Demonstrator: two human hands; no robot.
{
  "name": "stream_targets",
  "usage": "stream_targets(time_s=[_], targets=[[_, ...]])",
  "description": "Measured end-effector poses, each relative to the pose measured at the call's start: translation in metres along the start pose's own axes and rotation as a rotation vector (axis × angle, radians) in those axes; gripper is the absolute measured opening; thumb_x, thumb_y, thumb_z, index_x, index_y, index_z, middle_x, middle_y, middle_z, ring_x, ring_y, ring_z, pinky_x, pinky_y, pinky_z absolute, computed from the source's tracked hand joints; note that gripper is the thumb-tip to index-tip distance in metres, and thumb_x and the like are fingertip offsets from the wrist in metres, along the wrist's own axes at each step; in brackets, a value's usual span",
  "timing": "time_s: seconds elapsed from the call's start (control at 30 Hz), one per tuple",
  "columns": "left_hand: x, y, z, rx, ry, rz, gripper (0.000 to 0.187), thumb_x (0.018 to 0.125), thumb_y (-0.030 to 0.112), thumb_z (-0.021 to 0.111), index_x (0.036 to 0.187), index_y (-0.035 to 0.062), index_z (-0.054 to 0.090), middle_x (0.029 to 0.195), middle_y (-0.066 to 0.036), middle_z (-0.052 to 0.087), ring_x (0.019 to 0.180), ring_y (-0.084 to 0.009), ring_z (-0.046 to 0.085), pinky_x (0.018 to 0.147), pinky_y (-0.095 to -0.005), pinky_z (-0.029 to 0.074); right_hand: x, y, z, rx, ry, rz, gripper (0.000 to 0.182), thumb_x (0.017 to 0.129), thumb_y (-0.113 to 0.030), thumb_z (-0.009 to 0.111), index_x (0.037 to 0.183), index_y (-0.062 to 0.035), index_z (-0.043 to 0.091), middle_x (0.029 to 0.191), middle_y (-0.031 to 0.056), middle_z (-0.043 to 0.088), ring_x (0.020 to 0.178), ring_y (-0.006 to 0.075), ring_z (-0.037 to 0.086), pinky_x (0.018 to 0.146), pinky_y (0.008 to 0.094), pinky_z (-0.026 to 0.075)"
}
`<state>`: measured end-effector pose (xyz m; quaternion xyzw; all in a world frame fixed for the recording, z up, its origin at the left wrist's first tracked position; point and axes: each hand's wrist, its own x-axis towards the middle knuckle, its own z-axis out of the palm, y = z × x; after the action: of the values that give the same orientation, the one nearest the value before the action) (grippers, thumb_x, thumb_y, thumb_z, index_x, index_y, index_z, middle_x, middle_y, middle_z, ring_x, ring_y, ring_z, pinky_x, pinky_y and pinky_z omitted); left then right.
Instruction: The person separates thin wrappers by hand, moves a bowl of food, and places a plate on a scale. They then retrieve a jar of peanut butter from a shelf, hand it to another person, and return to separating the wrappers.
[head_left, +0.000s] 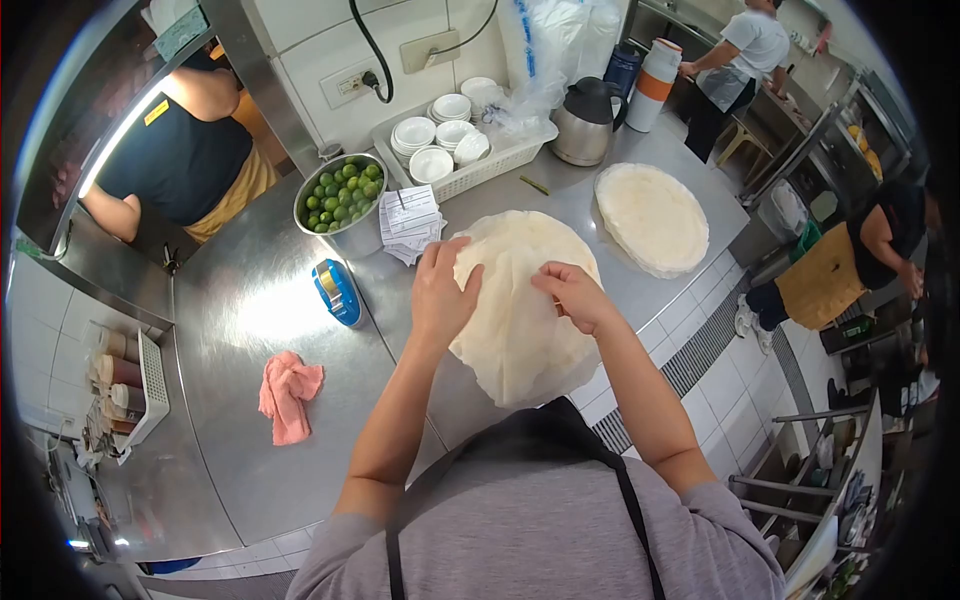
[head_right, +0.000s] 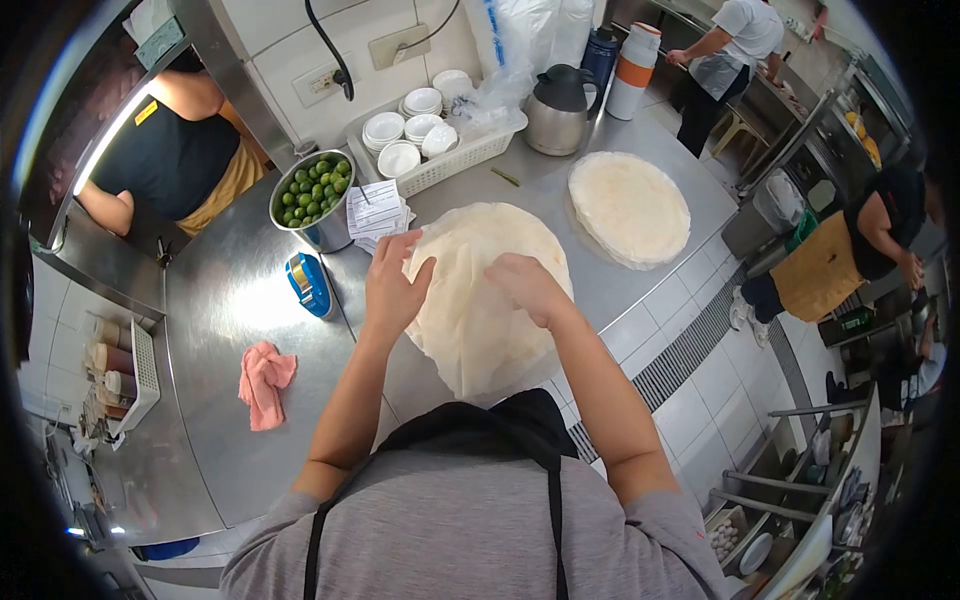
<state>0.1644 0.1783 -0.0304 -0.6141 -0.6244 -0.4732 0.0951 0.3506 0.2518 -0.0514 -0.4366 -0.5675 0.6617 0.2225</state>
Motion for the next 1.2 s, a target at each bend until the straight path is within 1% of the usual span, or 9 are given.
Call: stream_targets(time_s=[0.07, 0.2, 0.37, 0.43, 0.5, 0.63, 0.87, 1.07, 1.2], targets=[[0.003, 0.036, -0.024, -0.451, -0.442, -0.334, 0.025, 0.072, 0.014, 0.063, 0.093, 0.0018, 0.058, 0.079, -0.008, 0.060, 0.065, -0.0165, 0.057, 0.061, -0.0245, 0.045, 0.000, -0.009, 0.002, 0.161, 0.014, 0.053, 0.009, 0.079, -0.018, 0.059, 0.079, -0.0103, 0.055, 0.067, -0.0051, 0.051, 0.059, 0.0046, 0.048, 0.049, 0.0221, 0.039], [-0.029, 0.064, -0.020, -1.206, -1.492, -0.401, 0.039, 0.084, 0.031, 0.052, 0.114, 0.0058, 0.048, 0.099, -0.007, 0.057, 0.081, -0.0130, 0.057, 0.068, -0.0241, 0.046, -0.009, -0.055, -0.001, 0.526, 0.048, -0.184, 0.006, 0.083, -0.016, 0.054, 0.083, -0.0097, 0.053, 0.072, -0.0037, 0.054, 0.064, 0.0063, 0.052, 0.052, 0.0228, 0.042], [-0.056, 0.058, 0.015, -1.808, -1.074, -0.708, 0.058, 0.088, 0.037, 0.043, 0.132, 0.0080, 0.019, 0.130, -0.013, 0.034, 0.104, -0.0240, 0.049, 0.085, -0.0345, 0.042, -0.055, -0.081, -0.003, 0.713, 0.169, -0.551, 0.006, 0.086, -0.015, 0.051, 0.090, -0.0101, 0.051, 0.075, -0.0048, 0.053, 0.068, 0.0057, 0.051, 0.056, 0.0254, 0.046], [-0.048, 0.051, 0.019, -2.099, -0.213, -0.848, 0.051, 0.088, 0.033, 0.043, 0.129, 0.0069, 0.027, 0.124, -0.014, 0.041, 0.104, -0.0236, 0.050, 0.087, -0.0391, 0.041, -0.083, -0.063, -0.001, 0.707, 0.279, -0.512, 0.006, 0.086, -0.014, 0.050, 0.091, -0.0101, 0.050, 0.074, -0.0035, 0.053, 0.065, 0.0059, 0.051, 0.059, 0.0258, 0.047], [-0.042, 0.014, 0.019, -1.785, -0.133, -0.914, 0.056, 0.082, 0.038, 0.052, 0.122, 0.0009, 0.036, 0.117, -0.013, 0.049, 0.102, -0.0257, 0.052, 0.085, -0.0434, 0.043, -0.105, -0.029, 0.012, 0.685, 0.332, -0.349, 0.011, 0.086, -0.014, 0.049, 0.097, -0.0085, 0.050, 0.079, -0.0014, 0.056, 0.067, 0.0061, 0.053, 0.060, 0.0246, 0.047], [-0.062, -0.042, 0.008, -1.074, -0.397, -1.020, 0.026, 0.079, 0.016, 0.059, 0.099, -0.0002, 0.055, 0.089, -0.008, 0.061, 0.075, -0.0155, 0.059, 0.066, -0.0285, 0.047, -0.137, 0.021, 0.015, -0.264, -0.161, 0.248, 0.014, 0.083, -0.015, 0.054, 0.082, -0.0026, 0.058, 0.075, 0.0032, 0.060, 0.069, 0.0094, 0.059, 0.057, 0.0239, 0.048], [-0.065, -0.032, 0.001, -0.632, -0.569, -0.783, 0.014, 0.079, 0.013, 0.058, 0.081, -0.0009, 0.060, 0.064, 0.001, 0.056, 0.056, -0.0071, 0.049, 0.050, -0.0224, 0.038, -0.036, -0.004, 0.056, -0.645, 0.207, -0.972, 0.040, 0.071, -0.022, 0.065, 0.105, -0.0034, 0.054, 0.100, 0.0142, 0.056, 0.087, 0.0227, 0.055, 0.076, 0.0327, 0.043], [-0.056, -0.020, -0.009, -0.329, -0.452, -0.605, 0.019, 0.081, 0.015, 0.055, 0.076, -0.0033, 0.059, 0.058, 0.000, 0.053, 0.049, -0.0065, 0.045, 0.044, -0.0246, 0.036, 0.014, -0.005, 0.058, -0.679, -0.157, -0.450, 0.025, 0.073, -0.022, 0.063, 0.086, -0.0012, 0.058, 0.077, 0.0148, 0.059, 0.070, 0.0258, 0.057, 0.064, 0.0316, 0.045], [-0.067, -0.023, -0.012, -0.316, -0.411, -0.660, 0.017, 0.079, 0.013, 0.054, 0.078, -0.0029, 0.059, 0.054, -0.011, 0.054, 0.048, -0.0156, 0.051, 0.049, -0.0291, 0.040, 0.019, 0.011, 0.047, -0.520, 0.000, -0.519, 0.021, 0.073, -0.021, 0.062, 0.078, -0.0006, 0.057, 0.069, 0.0144, 0.058, 0.062, 0.0242, 0.056, 0.057, 0.0303, 0.044]])
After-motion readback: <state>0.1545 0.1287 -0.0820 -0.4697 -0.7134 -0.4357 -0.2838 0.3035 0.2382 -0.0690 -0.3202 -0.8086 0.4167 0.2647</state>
